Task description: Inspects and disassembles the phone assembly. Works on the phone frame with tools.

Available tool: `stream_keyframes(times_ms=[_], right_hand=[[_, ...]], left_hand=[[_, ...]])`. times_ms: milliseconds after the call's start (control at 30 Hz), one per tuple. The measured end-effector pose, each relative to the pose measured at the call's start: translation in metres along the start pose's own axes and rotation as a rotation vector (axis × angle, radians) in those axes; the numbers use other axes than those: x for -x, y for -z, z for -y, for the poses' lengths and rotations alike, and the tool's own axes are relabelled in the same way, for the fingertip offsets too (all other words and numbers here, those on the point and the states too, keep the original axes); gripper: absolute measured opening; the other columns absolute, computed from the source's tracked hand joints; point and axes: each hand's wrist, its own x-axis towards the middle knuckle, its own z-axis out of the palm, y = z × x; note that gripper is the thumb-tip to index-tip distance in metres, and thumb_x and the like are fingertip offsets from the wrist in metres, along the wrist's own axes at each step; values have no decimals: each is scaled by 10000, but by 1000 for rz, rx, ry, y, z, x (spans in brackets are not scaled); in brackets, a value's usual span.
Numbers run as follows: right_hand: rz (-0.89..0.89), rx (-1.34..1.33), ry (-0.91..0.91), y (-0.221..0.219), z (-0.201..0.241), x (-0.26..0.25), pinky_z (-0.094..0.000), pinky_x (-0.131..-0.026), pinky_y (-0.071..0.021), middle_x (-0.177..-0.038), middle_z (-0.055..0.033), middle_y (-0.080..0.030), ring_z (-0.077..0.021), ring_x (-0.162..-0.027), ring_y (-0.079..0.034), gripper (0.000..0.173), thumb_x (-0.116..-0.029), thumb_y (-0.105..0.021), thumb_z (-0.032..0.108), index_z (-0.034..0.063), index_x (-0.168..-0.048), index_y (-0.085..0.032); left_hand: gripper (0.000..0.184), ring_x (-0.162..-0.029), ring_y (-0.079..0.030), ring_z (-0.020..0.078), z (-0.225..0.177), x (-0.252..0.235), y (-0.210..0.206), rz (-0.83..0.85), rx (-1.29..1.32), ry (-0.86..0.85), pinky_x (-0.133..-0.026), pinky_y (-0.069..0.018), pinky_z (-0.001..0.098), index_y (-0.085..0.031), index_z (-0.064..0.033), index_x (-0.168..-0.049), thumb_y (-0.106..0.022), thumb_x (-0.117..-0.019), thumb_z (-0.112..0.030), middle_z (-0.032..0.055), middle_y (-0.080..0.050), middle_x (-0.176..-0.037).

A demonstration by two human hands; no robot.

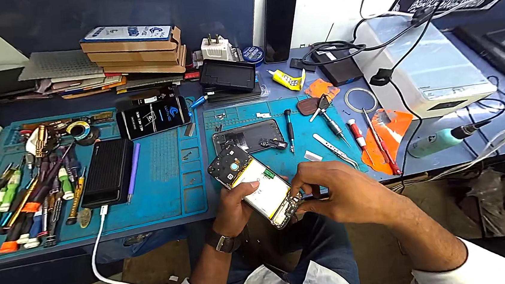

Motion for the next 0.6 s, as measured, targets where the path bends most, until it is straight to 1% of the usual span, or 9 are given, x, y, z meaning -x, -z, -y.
stream_keyframes(times_ms=[200, 333, 433, 467, 533, 567, 600], right_hand=[[24, 103, 24, 1, 3, -1, -241, -561, -497, -843, 103, -585, -27, -685, -564, 146, -872, -775, 356, 242, -932, -706], [48, 140, 26, 0, 5, -1, -246, -555, -499, -829, 103, -582, -31, -673, -567, 140, -861, -782, 340, 241, -919, -701], [51, 127, 41, -1, 4, -1, -248, -553, -500, -823, 100, -581, -33, -673, -570, 135, -863, -781, 329, 235, -908, -696], [50, 102, 43, 0, 4, 0, -246, -565, -506, -836, 99, -587, -31, -689, -576, 139, -867, -782, 331, 234, -924, -701], [27, -14, 9, 7, -1, 5, -246, -630, -545, -899, 97, -624, -33, -756, -603, 190, -870, -787, 311, 218, -1020, -716], [-24, -79, -37, 13, -6, 10, -266, -659, -570, -927, 80, -657, -50, -779, -628, 227, -879, -780, 291, 192, -1074, -719], [-102, -100, -113, 18, -13, 17, -302, -669, -585, -929, 54, -676, -80, -780, -648, 235, -894, -753, 267, 159, -1099, -714]], left_hand=[[339, -929, -749, 189, 0, 0, -1, 4, -28, 6, -790, -635, 386, -633, -103, -1209, -562, -882, -54, 116, -744, -1085], [338, -893, -751, 179, -2, 1, -3, -19, -68, 25, -772, -637, 371, -634, -96, -1198, -589, -865, -57, 109, -751, -1044], [333, -895, -750, 182, -1, 2, -2, -11, -67, 31, -774, -636, 370, -635, -93, -1200, -585, -872, -59, 115, -749, -1049], [332, -895, -751, 179, -1, 1, -2, -11, -62, 24, -772, -637, 369, -636, -97, -1199, -586, -873, -63, 112, -750, -1050], [335, -929, -746, 182, 0, 0, -1, 1, -34, 1, -803, -633, 380, -634, -100, -1213, -596, -881, -77, 108, -744, -1082], [335, -951, -743, 193, 1, -1, -1, 6, -14, -13, -823, -631, 395, -637, -97, -1220, -612, -886, -87, 114, -740, -1100], [340, -984, -739, 213, 3, -2, 0, 16, -2, -23, -843, -628, 413, -631, -97, -1238, -621, -898, -101, 126, -730, -1133]])
